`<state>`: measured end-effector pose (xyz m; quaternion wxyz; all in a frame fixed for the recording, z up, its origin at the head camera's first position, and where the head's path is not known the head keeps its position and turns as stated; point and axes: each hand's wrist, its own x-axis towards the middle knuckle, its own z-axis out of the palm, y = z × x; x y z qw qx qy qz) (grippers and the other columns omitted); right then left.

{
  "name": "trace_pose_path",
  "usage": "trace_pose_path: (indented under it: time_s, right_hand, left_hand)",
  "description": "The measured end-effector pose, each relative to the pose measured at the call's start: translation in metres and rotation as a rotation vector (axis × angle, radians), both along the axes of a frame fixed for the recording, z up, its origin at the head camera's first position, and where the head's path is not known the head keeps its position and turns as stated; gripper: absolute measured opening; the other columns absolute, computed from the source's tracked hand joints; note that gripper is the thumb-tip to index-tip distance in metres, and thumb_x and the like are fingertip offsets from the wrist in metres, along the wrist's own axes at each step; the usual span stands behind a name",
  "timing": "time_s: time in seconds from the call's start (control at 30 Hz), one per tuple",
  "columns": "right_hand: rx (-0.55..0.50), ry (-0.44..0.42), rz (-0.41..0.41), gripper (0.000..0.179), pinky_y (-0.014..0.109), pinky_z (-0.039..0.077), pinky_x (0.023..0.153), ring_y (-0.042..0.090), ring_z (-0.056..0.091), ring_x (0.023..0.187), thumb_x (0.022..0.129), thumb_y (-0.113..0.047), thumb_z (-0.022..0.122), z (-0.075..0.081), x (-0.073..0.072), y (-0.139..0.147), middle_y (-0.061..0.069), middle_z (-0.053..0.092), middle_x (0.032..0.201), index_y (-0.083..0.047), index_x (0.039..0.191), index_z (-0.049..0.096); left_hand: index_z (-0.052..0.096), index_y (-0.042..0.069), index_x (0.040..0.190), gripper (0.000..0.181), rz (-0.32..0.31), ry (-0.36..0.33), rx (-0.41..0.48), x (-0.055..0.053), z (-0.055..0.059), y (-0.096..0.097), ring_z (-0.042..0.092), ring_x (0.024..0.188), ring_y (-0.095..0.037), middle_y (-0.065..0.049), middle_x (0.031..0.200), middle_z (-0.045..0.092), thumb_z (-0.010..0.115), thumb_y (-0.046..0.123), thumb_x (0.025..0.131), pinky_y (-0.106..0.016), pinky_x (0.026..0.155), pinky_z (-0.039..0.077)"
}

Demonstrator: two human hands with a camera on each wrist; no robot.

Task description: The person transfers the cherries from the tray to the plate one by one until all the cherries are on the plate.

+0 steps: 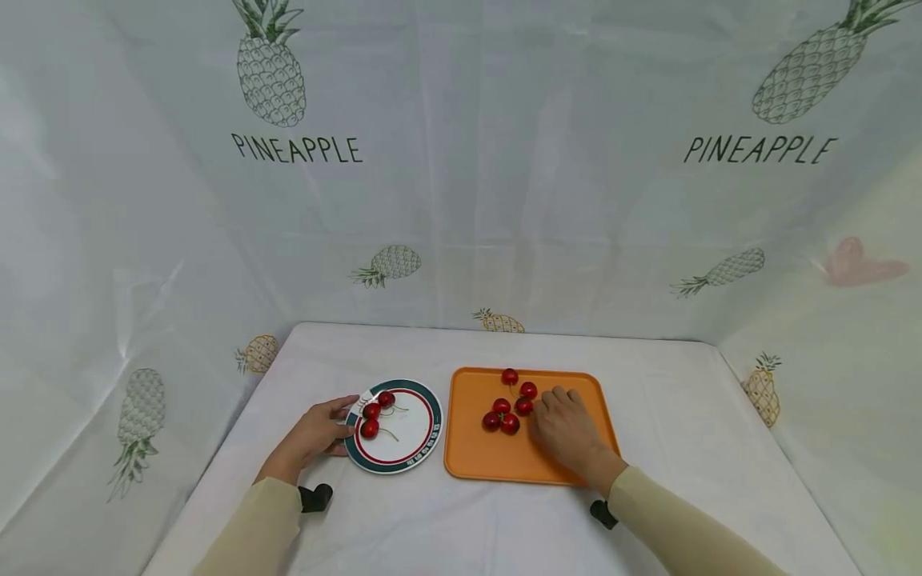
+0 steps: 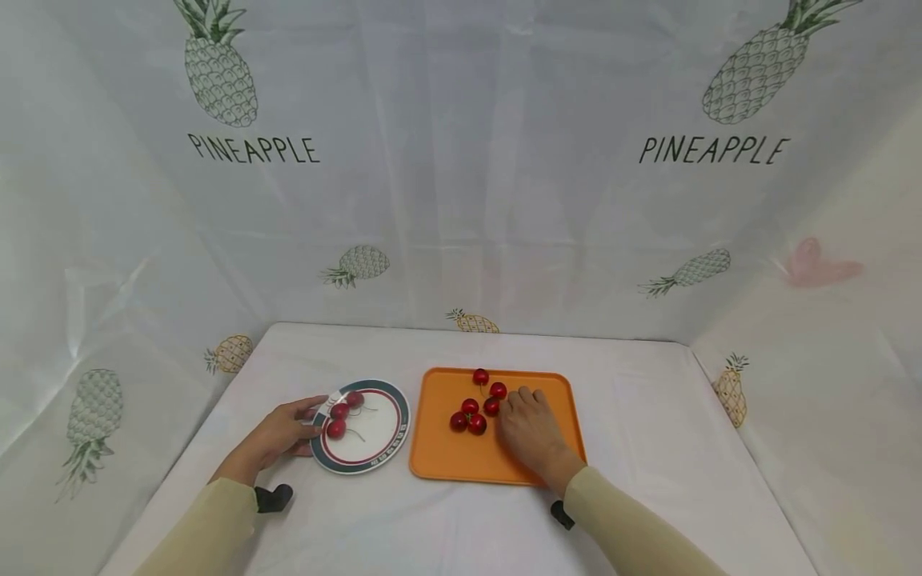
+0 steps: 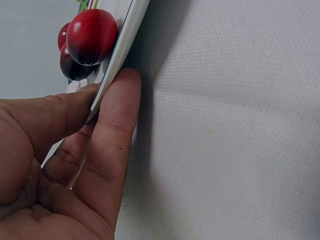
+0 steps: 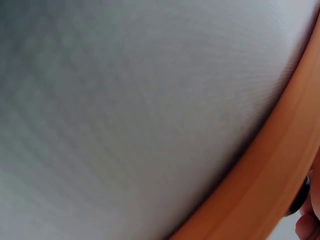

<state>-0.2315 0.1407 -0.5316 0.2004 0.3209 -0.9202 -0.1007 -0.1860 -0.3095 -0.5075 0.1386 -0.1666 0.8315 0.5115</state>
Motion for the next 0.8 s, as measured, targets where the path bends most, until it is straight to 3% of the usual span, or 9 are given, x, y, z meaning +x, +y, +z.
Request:
trace_pose_path:
  time_s: [0.17,0.4,0.8]
  right_hand:
    - [0.023,0.002,-0.008,0.03,0.034,0.031,0.069,0.023,0.035,0.075,0.091,-0.02,0.081,0.001,0.0,0.0,0.003,0.04,0.073,-0.008,0.08,0.057]
    - [0.073,-0.006,-0.017,0.025,0.036,0.035,0.071,0.025,0.038,0.079,0.091,-0.022,0.084,0.013,-0.002,-0.003,0.006,0.045,0.077,-0.004,0.092,0.066]
    - [0.007,0.072,0.074,0.03,0.033,0.04,0.075,0.025,0.046,0.085,0.094,-0.029,0.08,0.036,-0.011,-0.015,0.006,0.052,0.085,-0.007,0.096,0.06]
  left_hand:
    - [0.046,0.012,0.16,0.069,-0.003,0.002,0.014,-0.002,-0.003,-0.001,0.067,0.075,-0.021,-0.032,0.154,0.044,0.067,-0.003,0.097,-0.033,0.07,0.064]
    - [0.045,0.013,0.161,0.069,-0.005,-0.004,0.003,-0.003,-0.003,-0.002,0.066,0.077,-0.021,-0.031,0.153,0.044,0.068,-0.001,0.097,-0.033,0.07,0.064]
    - [0.045,0.012,0.161,0.069,-0.005,-0.002,0.023,-0.007,-0.004,-0.004,0.066,0.078,-0.02,-0.031,0.152,0.044,0.067,-0.004,0.097,-0.033,0.07,0.064]
